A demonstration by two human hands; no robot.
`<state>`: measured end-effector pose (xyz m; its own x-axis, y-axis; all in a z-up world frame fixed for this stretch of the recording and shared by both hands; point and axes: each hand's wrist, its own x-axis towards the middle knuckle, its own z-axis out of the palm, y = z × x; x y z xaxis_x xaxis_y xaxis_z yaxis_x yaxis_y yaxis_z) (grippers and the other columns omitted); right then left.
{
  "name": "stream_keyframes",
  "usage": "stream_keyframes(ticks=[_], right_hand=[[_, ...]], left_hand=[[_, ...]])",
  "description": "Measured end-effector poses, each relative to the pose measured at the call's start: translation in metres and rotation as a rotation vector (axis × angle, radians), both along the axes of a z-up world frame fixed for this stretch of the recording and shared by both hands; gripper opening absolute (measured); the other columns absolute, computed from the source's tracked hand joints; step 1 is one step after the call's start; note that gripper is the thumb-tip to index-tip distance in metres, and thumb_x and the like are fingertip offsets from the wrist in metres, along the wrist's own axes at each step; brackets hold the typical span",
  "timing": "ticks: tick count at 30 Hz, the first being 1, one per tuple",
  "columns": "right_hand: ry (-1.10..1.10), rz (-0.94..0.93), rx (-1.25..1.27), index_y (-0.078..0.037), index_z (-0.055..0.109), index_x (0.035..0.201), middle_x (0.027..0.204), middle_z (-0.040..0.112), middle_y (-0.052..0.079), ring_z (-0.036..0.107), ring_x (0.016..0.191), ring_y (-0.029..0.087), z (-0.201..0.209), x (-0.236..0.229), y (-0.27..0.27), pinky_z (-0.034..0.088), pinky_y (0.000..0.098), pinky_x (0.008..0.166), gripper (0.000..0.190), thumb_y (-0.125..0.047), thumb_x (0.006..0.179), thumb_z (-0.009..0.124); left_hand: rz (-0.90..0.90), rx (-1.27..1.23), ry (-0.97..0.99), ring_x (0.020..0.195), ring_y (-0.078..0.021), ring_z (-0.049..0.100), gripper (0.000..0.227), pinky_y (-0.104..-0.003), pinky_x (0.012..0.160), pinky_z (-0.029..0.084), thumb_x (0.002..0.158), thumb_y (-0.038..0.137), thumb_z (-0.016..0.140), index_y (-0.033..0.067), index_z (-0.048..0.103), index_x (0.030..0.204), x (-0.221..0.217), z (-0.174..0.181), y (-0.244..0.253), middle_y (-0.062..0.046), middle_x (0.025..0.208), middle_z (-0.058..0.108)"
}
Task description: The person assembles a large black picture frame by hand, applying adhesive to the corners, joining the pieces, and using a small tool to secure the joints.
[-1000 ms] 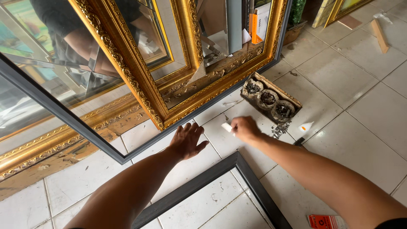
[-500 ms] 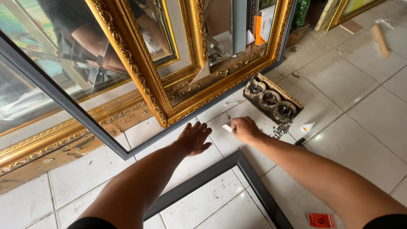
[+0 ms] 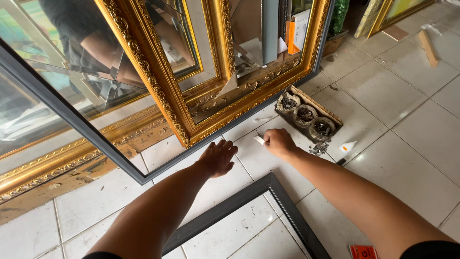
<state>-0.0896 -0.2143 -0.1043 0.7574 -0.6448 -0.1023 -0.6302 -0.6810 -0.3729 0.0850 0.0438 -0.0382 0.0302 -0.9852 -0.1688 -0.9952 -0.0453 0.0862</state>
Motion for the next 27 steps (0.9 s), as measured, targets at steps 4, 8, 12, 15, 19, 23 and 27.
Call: stream_keyframes(ticks=[4, 8, 12, 15, 19, 23, 27], right_hand=[[-0.008, 0.096, 0.087, -0.020, 0.087, 0.101, 0.099, 0.086, 0.010, 0.084, 0.105, 0.035, 0.066, 0.002, 0.095, 0.068, 0.0479, 0.096, 0.011, -0.019, 0.093, 0.078], [0.050, 0.072, 0.117, -0.022, 0.085, 0.107, 0.107, 0.087, 0.010, 0.083, 0.111, 0.037, 0.033, 0.005, 0.052, 0.067, 0.0496, 0.098, 0.014, -0.023, 0.096, 0.077], [0.067, 0.167, 0.190, -0.022, 0.085, 0.102, 0.104, 0.087, 0.010, 0.083, 0.108, 0.037, 0.060, -0.018, 0.120, 0.068, 0.0521, 0.095, 0.010, -0.023, 0.094, 0.079], [0.057, 0.104, 0.093, -0.015, 0.085, 0.106, 0.103, 0.085, 0.018, 0.083, 0.109, 0.041, 0.042, -0.010, 0.054, 0.067, 0.0521, 0.096, 0.011, -0.018, 0.098, 0.077], [-0.015, 0.127, 0.098, -0.011, 0.085, 0.100, 0.096, 0.084, 0.022, 0.082, 0.104, 0.047, 0.044, -0.022, 0.073, 0.067, 0.0562, 0.089, 0.009, -0.013, 0.096, 0.077], [0.002, 0.156, 0.079, -0.015, 0.081, 0.096, 0.095, 0.084, 0.017, 0.082, 0.101, 0.044, 0.028, -0.025, 0.053, 0.066, 0.0560, 0.088, 0.008, -0.016, 0.094, 0.074], [-0.018, 0.239, 0.134, -0.008, 0.079, 0.093, 0.088, 0.084, 0.018, 0.083, 0.095, 0.043, 0.068, -0.035, 0.094, 0.067, 0.0544, 0.083, 0.006, -0.013, 0.092, 0.077]], left_hand=[[-0.064, 0.005, 0.082, 0.126, -0.0328, 0.067, 0.034, -0.053, 0.101, 0.059, 0.105, 0.046, 0.068, 0.0162, 0.067, 0.123, -0.005, -0.010, 0.004, -0.009, 0.122, 0.066], [-0.239, 0.007, 0.079, 0.113, -0.0290, 0.068, 0.040, -0.049, 0.096, 0.057, 0.106, 0.059, 0.061, 0.0201, 0.067, 0.102, -0.007, -0.029, 0.020, -0.006, 0.109, 0.064], [-0.283, 0.024, 0.110, 0.115, -0.0297, 0.067, 0.045, -0.050, 0.096, 0.057, 0.107, 0.062, 0.056, 0.0190, 0.068, 0.104, -0.006, -0.022, 0.030, -0.007, 0.110, 0.065], [-0.255, 0.019, 0.067, 0.116, -0.0297, 0.067, 0.045, -0.050, 0.098, 0.057, 0.109, 0.061, 0.056, 0.0181, 0.068, 0.106, 0.001, -0.023, 0.026, -0.008, 0.111, 0.065], [-0.251, 0.002, 0.050, 0.120, -0.0314, 0.065, 0.045, -0.050, 0.099, 0.057, 0.109, 0.061, 0.055, 0.0175, 0.066, 0.112, 0.002, -0.015, 0.017, -0.009, 0.117, 0.064], [-0.226, 0.062, 0.013, 0.134, -0.0312, 0.062, 0.050, -0.052, 0.105, 0.057, 0.107, 0.062, 0.059, 0.0192, 0.062, 0.132, -0.017, 0.001, 0.005, -0.009, 0.134, 0.063], [-0.131, 0.114, 0.025, 0.139, -0.0321, 0.060, 0.065, -0.054, 0.107, 0.057, 0.102, 0.070, 0.060, 0.0175, 0.058, 0.141, -0.033, -0.001, -0.008, -0.011, 0.140, 0.060]])
